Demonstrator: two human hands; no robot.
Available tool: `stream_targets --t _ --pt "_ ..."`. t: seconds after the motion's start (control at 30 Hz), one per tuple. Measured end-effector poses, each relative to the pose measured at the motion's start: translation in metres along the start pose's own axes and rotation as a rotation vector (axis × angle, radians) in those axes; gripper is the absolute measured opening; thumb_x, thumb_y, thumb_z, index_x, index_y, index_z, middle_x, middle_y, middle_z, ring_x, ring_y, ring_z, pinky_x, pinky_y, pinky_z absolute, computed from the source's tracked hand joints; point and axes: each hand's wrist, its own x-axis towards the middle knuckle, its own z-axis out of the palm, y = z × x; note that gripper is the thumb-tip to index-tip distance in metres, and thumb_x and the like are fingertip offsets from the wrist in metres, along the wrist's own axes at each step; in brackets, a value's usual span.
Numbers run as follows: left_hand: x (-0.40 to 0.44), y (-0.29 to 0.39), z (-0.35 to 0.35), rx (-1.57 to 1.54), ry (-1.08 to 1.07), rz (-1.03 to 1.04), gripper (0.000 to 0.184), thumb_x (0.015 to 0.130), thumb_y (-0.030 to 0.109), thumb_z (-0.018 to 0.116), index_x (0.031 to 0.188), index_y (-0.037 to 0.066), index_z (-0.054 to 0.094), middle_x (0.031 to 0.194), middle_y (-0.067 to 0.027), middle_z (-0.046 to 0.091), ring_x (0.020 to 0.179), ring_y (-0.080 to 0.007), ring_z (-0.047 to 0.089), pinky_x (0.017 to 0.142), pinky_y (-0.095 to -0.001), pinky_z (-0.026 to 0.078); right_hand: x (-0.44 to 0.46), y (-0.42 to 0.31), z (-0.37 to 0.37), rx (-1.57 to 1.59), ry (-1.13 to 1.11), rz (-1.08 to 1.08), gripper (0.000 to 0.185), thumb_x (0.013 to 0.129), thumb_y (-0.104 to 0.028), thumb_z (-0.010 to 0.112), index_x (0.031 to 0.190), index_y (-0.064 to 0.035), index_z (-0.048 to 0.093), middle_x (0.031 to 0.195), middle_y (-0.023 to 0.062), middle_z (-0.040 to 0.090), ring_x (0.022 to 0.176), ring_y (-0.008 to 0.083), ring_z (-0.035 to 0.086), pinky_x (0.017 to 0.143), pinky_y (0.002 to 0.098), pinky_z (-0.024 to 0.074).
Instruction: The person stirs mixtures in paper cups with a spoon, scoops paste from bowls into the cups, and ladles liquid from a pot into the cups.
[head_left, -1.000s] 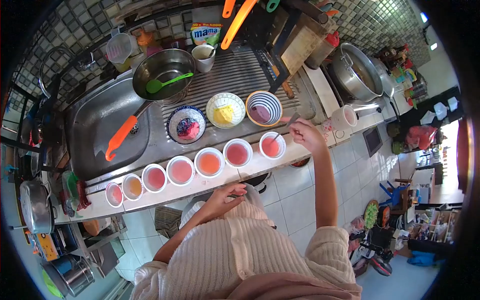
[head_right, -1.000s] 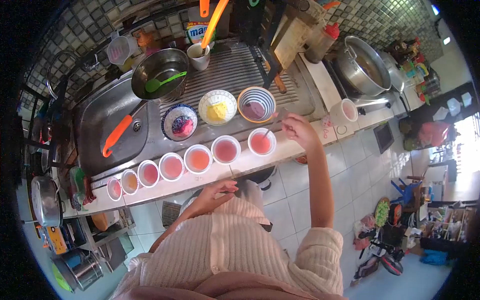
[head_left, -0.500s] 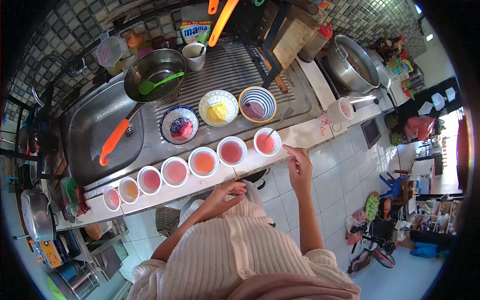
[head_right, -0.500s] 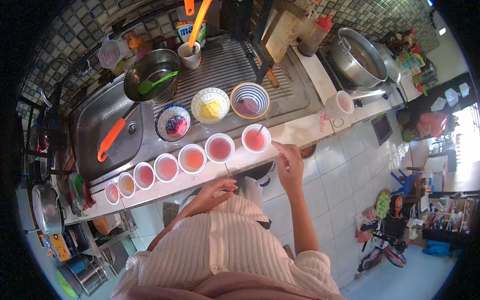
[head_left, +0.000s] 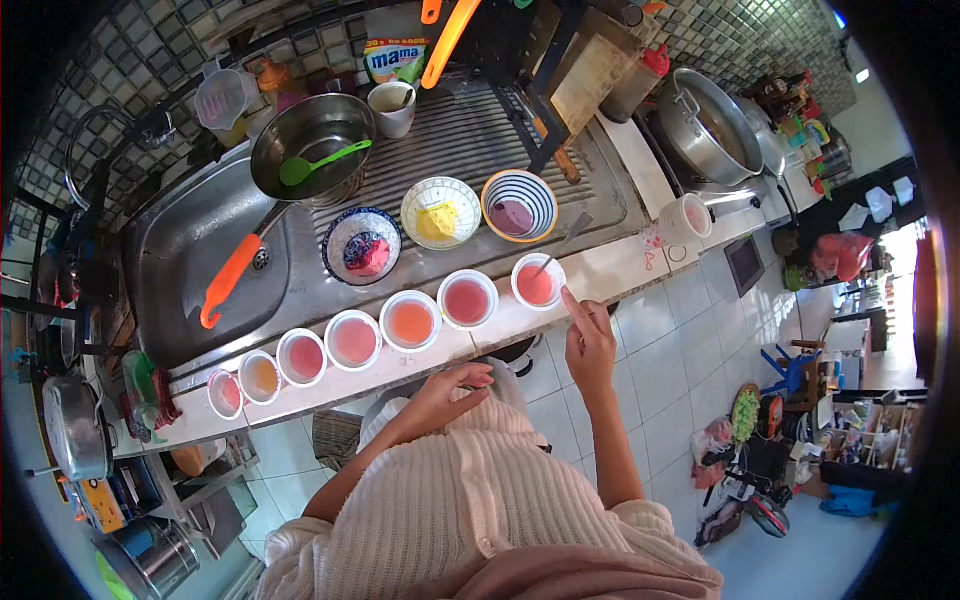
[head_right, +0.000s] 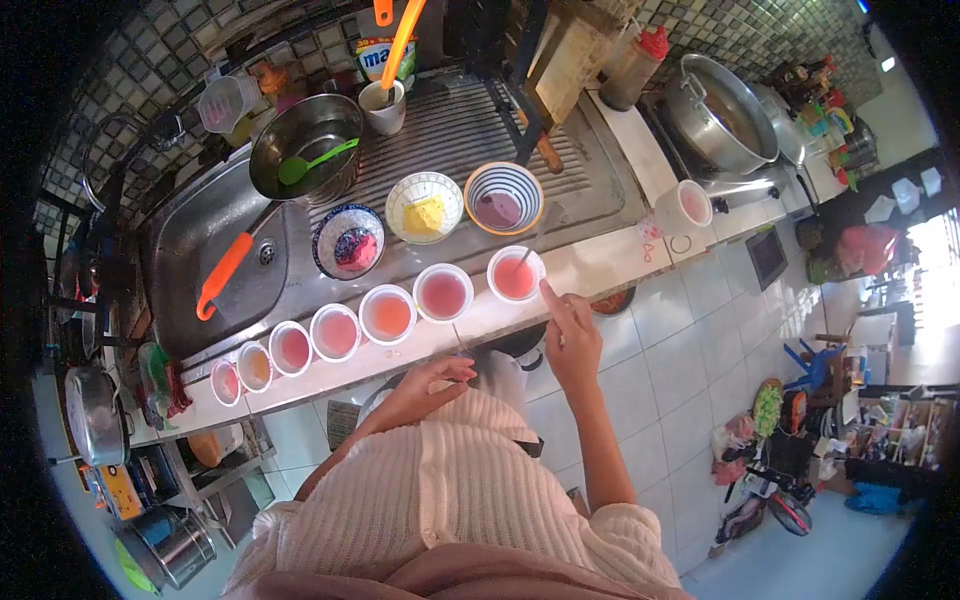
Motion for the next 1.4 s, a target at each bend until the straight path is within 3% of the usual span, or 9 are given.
stream_targets --t 0.5,0.7,0.77,0.87,0.97,1.03,1.13,1.23,1.4 --pt "0.000 -0.002 0.001 -0.019 0.006 0.011 0.039 0.086 0.018 0.059 0.120 0.000 0.049 0.110 -0.0117 0.061 0.102 -0.0199 0.058 0.089 -0.0313 0.045 -0.015 -0.015 -0.003 -0.106 -0.040 -0.006 0.057 0.069 0.005 0.055 0.120 -0.0202 0.058 0.092 0.0053 0.054 0.058 0.0180 0.055 0.053 0.0305 0.0467" --pt "-0.001 -0.004 0.000 -0.022 0.022 0.028 0.040 0.087 0.018 0.059 0.121 0.001 0.049 0.109 -0.0122 0.061 0.102 -0.0202 0.058 0.089 -0.0320 0.045 -0.001 -0.006 -0.005 0.149 -0.006 -0.089 0.047 0.075 0.008 0.050 0.117 -0.0110 0.060 0.086 0.0068 0.054 0.057 0.0113 0.048 0.051 0.0222 0.0396" --pt "-0.002 -0.002 -0.001 -0.028 0.029 0.019 0.040 0.086 0.018 0.059 0.121 0.001 0.049 0.109 -0.0122 0.061 0.102 -0.0203 0.058 0.089 -0.0321 0.045 0.017 0.001 -0.012 0.287 -0.003 0.214 0.043 0.078 0.005 0.047 0.118 -0.0083 0.058 0.085 0.0084 0.054 0.070 0.0123 0.054 0.060 0.0249 0.0440" --pt "-0.004 -0.005 0.000 -0.034 0.041 0.021 0.040 0.086 0.017 0.059 0.121 0.001 0.049 0.109 -0.0121 0.061 0.101 -0.0203 0.058 0.089 -0.0319 0.045 0.055 0.043 -0.007 0.407 0.013 0.230 0.041 0.082 0.003 0.044 0.120 -0.0083 0.056 0.083 0.0073 0.056 0.070 0.0093 0.052 0.060 0.0242 0.0430" --pt "-0.006 0.000 0.000 -0.027 0.056 0.018 0.040 0.086 0.017 0.060 0.121 0.001 0.048 0.108 -0.0120 0.061 0.101 -0.0199 0.058 0.089 -0.0314 0.045 0.101 0.057 -0.004 0.258 -0.194 0.030 0.046 0.080 0.003 0.046 0.123 -0.0136 0.054 0.076 0.0111 0.059 0.066 0.0142 0.056 0.058 0.0272 0.0448" --pt "-0.009 0.003 -0.001 -0.021 0.068 0.000 0.041 0.086 0.016 0.060 0.122 0.001 0.048 0.108 -0.0120 0.061 0.101 -0.0195 0.058 0.089 -0.0311 0.045 0.131 0.045 -0.007 -0.037 -0.626 0.042 0.060 0.075 0.009 0.045 0.129 -0.0187 0.049 0.071 0.0072 0.055 0.062 0.0128 0.054 0.060 0.0264 0.0443" --pt "-0.011 0.004 -0.001 -0.044 0.094 -0.014 0.041 0.086 0.016 0.060 0.122 0.002 0.048 0.108 -0.0117 0.061 0.101 -0.0190 0.058 0.089 -0.0312 0.045 0.155 0.067 0.025 -0.063 -0.757 -0.095 0.072 0.071 0.010 0.046 0.133 -0.0260 0.044 0.064 0.0087 0.055 0.058 0.0161 0.056 0.056 0.0284 0.0445" --pt "-0.014 0.004 -0.004 -0.115 0.126 -0.020 0.041 0.086 0.016 0.060 0.122 0.002 0.048 0.108 -0.0114 0.061 0.102 -0.0189 0.058 0.088 -0.0321 0.045 0.173 0.039 0.024 -0.211 -1.000 0.087 0.075 0.069 0.010 0.046 0.134 -0.0261 0.041 0.066 0.0134 0.059 0.057 0.0208 0.059 0.052 0.0329 0.0461" --pt "-0.013 -0.004 -0.003 -0.098 0.144 0.028 0.041 0.086 0.015 0.061 0.122 0.002 0.048 0.109 -0.0116 0.061 0.101 -0.0192 0.058 0.088 -0.0324 0.045 0.176 0.033 0.038 -0.376 -0.961 0.045 0.064 0.072 0.002 0.054 0.130 -0.0248 0.046 0.085 0.0178 0.062 0.067 0.0251 0.063 0.056 0.0362 0.0506"
